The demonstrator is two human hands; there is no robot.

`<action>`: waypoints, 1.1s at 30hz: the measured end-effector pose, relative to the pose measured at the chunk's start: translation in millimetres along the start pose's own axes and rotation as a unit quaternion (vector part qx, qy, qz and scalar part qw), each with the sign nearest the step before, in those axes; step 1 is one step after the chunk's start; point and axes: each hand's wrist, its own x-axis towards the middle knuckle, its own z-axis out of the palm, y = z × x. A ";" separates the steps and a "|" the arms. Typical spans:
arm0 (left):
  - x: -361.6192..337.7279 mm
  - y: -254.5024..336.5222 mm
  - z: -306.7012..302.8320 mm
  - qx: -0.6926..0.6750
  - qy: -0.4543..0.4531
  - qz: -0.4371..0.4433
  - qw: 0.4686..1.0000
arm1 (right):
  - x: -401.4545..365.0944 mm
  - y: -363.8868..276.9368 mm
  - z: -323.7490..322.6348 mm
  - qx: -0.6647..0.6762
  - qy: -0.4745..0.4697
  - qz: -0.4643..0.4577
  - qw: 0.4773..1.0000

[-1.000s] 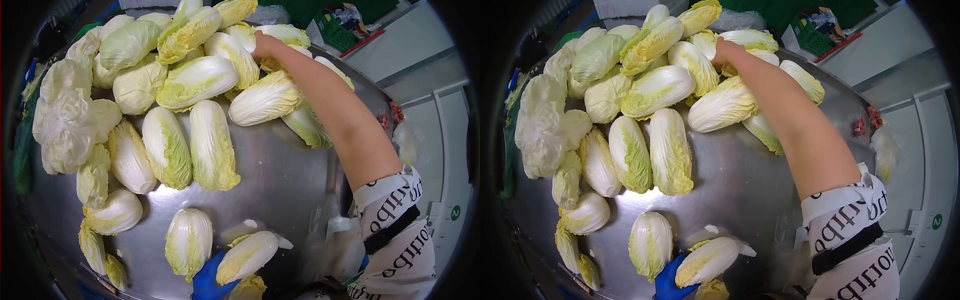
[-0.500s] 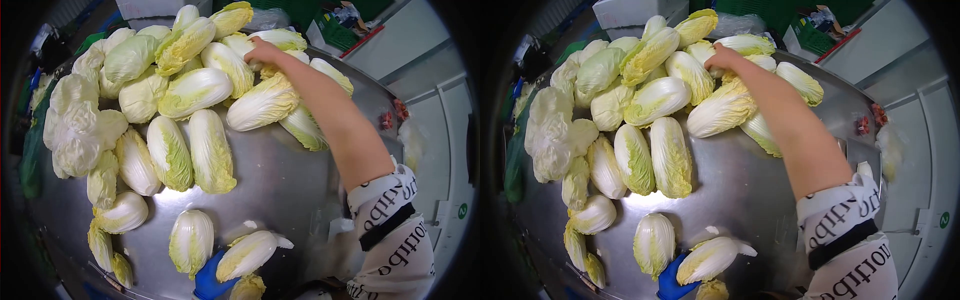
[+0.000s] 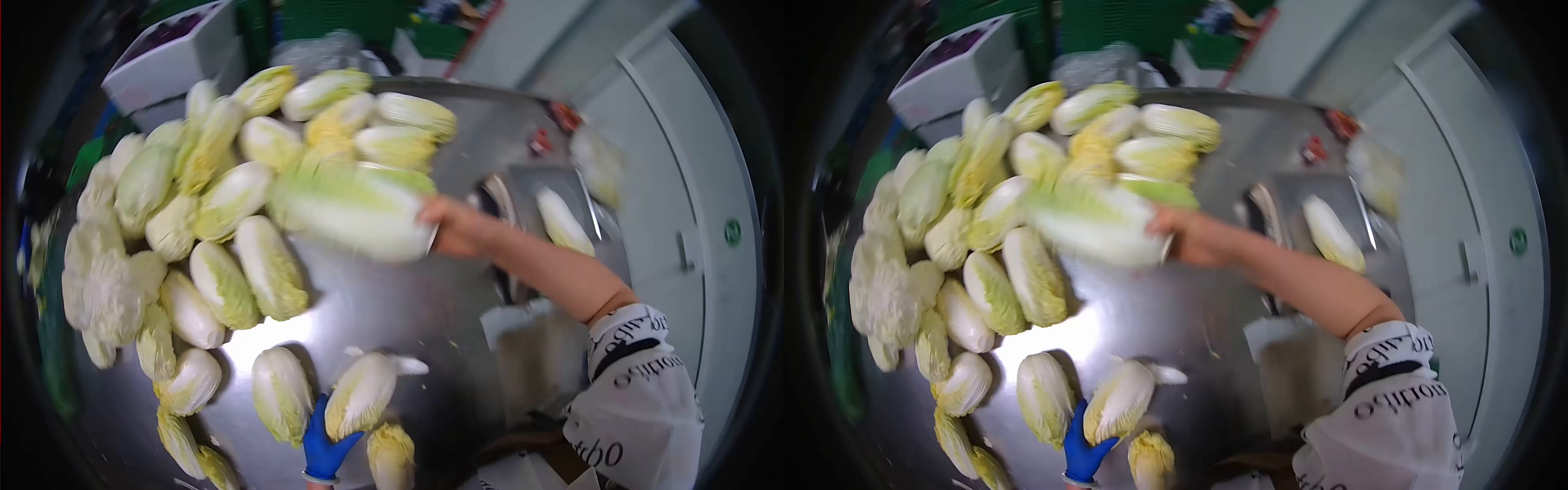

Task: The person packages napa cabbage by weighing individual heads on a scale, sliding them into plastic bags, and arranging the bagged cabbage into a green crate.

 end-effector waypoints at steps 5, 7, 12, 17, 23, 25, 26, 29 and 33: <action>-22.0 100.4 -13.5 0.191 0.154 0.160 0.956 | -139.2 114.7 44.1 0.047 0.011 0.122 0.991; -18.7 162.5 5.6 0.279 0.047 0.291 0.914 | -176.1 161.8 46.7 0.009 0.004 0.164 0.986; -32.2 208.0 54.1 0.285 -0.292 0.259 0.875 | -239.5 144.0 72.9 -0.155 -0.180 0.139 0.961; -49.2 190.0 96.4 -0.197 -0.238 -0.102 0.946 | -301.5 16.6 -34.5 -0.663 0.386 -0.060 0.639; -59.2 184.1 204.3 -0.480 -0.138 -0.263 0.826 | -295.0 23.8 -207.3 -0.678 0.474 -0.022 0.562; -52.2 187.0 230.0 -0.521 -0.146 -0.285 0.791 | -309.6 23.7 -211.0 -0.532 0.465 -0.069 0.704; -50.5 196.1 242.4 -0.546 -0.164 -0.283 0.771 | -323.9 24.2 -205.6 -0.436 0.448 -0.102 0.774; -42.0 200.2 269.9 -0.520 -0.166 -0.293 0.785 | -383.6 53.8 -139.6 -0.173 0.385 -0.166 0.891; -38.4 199.1 313.0 -0.412 -0.176 -0.246 0.859 | -440.0 167.2 -65.5 -0.124 0.431 -0.166 0.878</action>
